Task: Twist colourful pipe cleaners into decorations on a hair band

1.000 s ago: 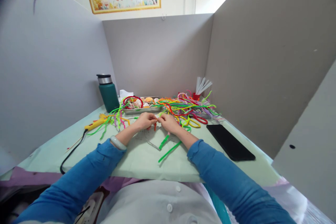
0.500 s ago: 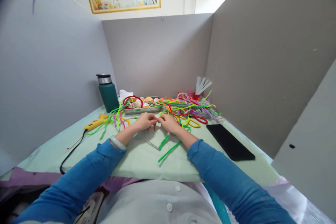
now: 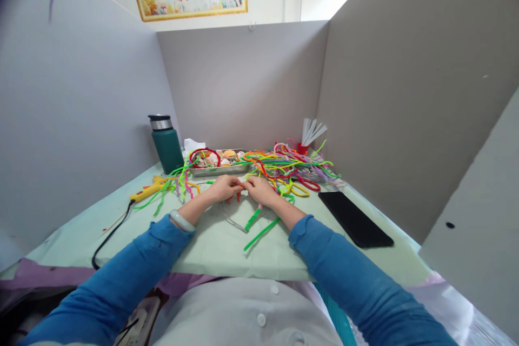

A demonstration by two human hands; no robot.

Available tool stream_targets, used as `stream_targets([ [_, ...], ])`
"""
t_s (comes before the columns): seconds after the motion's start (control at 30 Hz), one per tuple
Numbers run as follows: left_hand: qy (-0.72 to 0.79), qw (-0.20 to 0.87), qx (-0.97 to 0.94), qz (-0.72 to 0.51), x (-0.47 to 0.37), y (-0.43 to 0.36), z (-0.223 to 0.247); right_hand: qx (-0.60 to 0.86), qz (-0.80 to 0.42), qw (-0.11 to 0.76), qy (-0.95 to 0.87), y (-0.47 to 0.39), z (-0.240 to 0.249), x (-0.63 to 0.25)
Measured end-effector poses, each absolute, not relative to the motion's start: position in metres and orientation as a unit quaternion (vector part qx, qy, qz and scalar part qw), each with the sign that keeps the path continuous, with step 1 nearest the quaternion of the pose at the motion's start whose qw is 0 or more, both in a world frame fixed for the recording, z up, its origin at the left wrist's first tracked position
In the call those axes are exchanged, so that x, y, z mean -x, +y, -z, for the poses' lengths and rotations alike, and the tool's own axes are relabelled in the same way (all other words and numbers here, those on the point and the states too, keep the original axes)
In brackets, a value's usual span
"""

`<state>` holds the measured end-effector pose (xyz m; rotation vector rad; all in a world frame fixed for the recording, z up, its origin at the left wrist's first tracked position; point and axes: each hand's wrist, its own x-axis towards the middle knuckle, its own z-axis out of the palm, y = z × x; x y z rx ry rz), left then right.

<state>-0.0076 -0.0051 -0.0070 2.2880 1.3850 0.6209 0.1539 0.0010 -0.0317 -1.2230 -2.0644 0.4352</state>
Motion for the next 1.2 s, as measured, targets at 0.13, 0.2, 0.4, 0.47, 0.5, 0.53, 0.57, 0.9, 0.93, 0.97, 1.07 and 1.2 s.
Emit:
stream_targets([
  [0.13,0.493,0.202,-0.818,-0.217,0.008,-0.0034,0.0077,0.469,-0.168,0.341,-0.797,0.0003,0.0317,-0.1541],
  [0.2,0.493,0.204,-0.817,-0.218,0.0079,-0.0026,0.0081,0.467,-0.166,0.342,-0.798,0.0001,0.0317,-0.1542],
  [0.4,0.479,0.206,-0.823,-0.226,0.0087,-0.0013,0.0095,0.475,-0.163,0.341,-0.795,0.0008,0.0316,-0.154],
  [0.47,0.473,0.209,-0.825,-0.226,0.0094,-0.0005,0.0098,0.475,-0.162,0.344,-0.794,0.0012,0.0321,-0.154],
  [0.5,0.472,0.212,-0.826,-0.224,0.0097,-0.0002,0.0097,0.474,-0.164,0.346,-0.793,0.0012,0.0324,-0.154],
  [0.53,0.472,0.217,-0.825,-0.222,0.0098,0.0,0.0096,0.474,-0.168,0.347,-0.791,0.0012,0.0326,-0.1541],
  [0.57,0.474,0.221,-0.824,-0.22,0.0097,0.0002,0.0094,0.474,-0.173,0.347,-0.79,0.001,0.0328,-0.1542],
  [0.9,0.496,0.216,-0.797,-0.269,0.0067,-0.0044,0.0057,0.477,-0.177,0.359,-0.782,0.0015,0.0322,-0.1549],
  [0.93,0.498,0.208,-0.797,-0.27,0.0072,-0.0042,0.0053,0.475,-0.175,0.362,-0.783,0.0018,0.0324,-0.155],
  [0.97,0.496,0.201,-0.8,-0.272,0.0078,-0.0037,0.005,0.475,-0.174,0.364,-0.782,0.0021,0.0326,-0.155],
  [1.07,0.49,0.195,-0.804,-0.276,0.0097,-0.0017,0.0043,0.477,-0.174,0.365,-0.781,0.0018,0.0328,-0.1552],
  [1.2,0.493,0.213,-0.798,-0.274,0.0104,-0.0002,0.0045,0.48,-0.18,0.355,-0.782,-0.0002,0.0305,-0.155],
])
